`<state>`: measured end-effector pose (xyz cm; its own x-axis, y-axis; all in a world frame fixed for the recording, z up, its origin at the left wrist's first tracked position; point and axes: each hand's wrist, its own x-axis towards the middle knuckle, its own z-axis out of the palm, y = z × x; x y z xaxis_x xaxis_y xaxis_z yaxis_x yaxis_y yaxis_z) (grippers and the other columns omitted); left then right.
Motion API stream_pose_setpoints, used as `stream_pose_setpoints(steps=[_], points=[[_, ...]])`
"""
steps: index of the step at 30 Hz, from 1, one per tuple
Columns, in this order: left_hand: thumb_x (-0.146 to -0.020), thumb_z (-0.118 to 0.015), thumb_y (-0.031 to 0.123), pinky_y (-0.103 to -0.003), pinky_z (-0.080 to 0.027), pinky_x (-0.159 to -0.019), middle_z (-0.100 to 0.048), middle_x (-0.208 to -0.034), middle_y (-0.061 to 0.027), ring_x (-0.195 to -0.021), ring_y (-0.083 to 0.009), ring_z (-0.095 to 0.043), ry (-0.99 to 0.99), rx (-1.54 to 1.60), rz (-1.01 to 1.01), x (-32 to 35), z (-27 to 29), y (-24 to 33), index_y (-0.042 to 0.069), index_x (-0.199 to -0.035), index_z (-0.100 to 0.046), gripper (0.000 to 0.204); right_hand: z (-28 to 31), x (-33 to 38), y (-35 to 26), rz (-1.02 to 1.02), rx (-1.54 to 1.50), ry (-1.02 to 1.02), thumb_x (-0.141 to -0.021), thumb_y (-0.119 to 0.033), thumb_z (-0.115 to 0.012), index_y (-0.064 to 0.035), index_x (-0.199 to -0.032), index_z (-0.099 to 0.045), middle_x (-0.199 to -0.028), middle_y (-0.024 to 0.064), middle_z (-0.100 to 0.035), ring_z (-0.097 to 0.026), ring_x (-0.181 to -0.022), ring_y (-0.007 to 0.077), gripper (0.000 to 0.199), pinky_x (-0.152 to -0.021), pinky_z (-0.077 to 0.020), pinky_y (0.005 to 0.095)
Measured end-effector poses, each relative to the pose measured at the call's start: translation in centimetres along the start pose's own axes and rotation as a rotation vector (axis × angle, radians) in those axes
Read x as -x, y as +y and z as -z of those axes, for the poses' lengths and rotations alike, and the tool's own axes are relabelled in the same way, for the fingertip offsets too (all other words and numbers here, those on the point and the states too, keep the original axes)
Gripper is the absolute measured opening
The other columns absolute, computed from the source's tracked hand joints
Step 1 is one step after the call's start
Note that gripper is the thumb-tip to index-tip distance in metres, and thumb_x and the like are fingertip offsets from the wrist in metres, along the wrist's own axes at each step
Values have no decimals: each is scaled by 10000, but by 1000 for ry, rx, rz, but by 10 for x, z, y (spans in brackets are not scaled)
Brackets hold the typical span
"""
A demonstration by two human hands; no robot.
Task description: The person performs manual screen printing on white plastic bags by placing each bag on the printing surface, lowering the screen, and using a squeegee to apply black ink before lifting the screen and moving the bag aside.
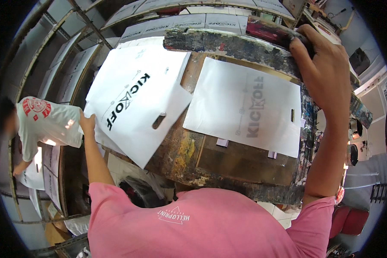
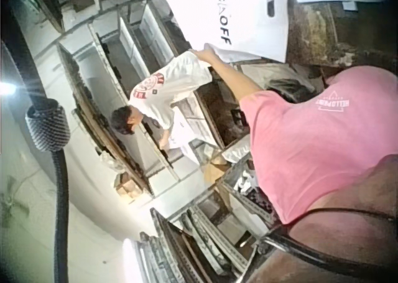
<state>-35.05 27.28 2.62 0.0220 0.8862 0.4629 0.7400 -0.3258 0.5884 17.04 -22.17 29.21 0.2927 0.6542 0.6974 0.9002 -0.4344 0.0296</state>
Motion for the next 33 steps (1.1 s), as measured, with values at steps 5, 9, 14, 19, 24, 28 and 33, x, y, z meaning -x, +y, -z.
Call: stream_pose_setpoints(steps=[5,9,14,19,24,28,33], points=[[-972,-703,187,-317,-456,-1065,-584,-1450,-189,-1315,-239,-569,-604,523,-41,127,-25,234,-10,-1474,-500,576,-13,27,-11,-69,31,73,-897,-393,-628,-64,-1230,-610,-848,193,-673,-643,-826,398,469,-859,-437,495],[-816,-737,686,-594,-289,-1218,-444,-1540,-223,-1451,-396,-409,-1172,1638,93,283,5,340,20,-1555,-305,1084,-21,100,-43,-57,50,-309,-883,-364,-677,48,-1470,-444,-978,185,-623,-590,-939,365,754,-895,-444,502],[-901,-411,845,-524,-402,-1167,-488,-1443,-263,-1329,-375,-525,-1075,1490,942,350,-14,308,-48,-1487,-330,1072,-58,202,-44,-22,-246,-613,-867,-323,-741,-46,-1113,-688,-1037,161,-614,-590,-1009,356,374,-860,-457,495],[-902,-387,858,-492,-445,-1130,-544,-1368,-259,-1263,-356,-574,-1144,1341,1168,363,-51,256,-56,-1471,-353,1077,-97,256,-66,-140,-391,-688,-800,-268,-799,-54,-1136,-669,-988,117,-603,-602,-944,332,419,-762,-513,454],[-898,-333,878,-523,-453,-1112,-548,-1389,-281,-1280,-401,-576,-1085,1214,1017,377,-52,254,-61,-1483,-342,1106,-146,240,-44,-48,-363,-604,-748,-230,-831,-79,-1140,-625,-950,92,-567,-584,-896,307,467,-726,-514,429],[-946,-256,833,-530,-461,-1111,-495,-1427,-289,-1314,-400,-547,-1122,1199,1005,381,-53,245,-87,-1480,-312,1065,-215,201,0,-24,-272,-531,-780,-251,-811,-92,-1122,-626,-982,97,-586,-598,-938,316,420,-763,-529,439],[-969,-237,803,-531,-465,-1113,-494,-1445,-299,-1322,-396,-550,-1121,1210,1026,376,-50,252,-83,-1495,-304,1033,-306,131,63,0,-196,-418,-849,-312,-762,-105,-1047,-639,-994,104,-621,-630,-971,331,312,-762,-554,467]])
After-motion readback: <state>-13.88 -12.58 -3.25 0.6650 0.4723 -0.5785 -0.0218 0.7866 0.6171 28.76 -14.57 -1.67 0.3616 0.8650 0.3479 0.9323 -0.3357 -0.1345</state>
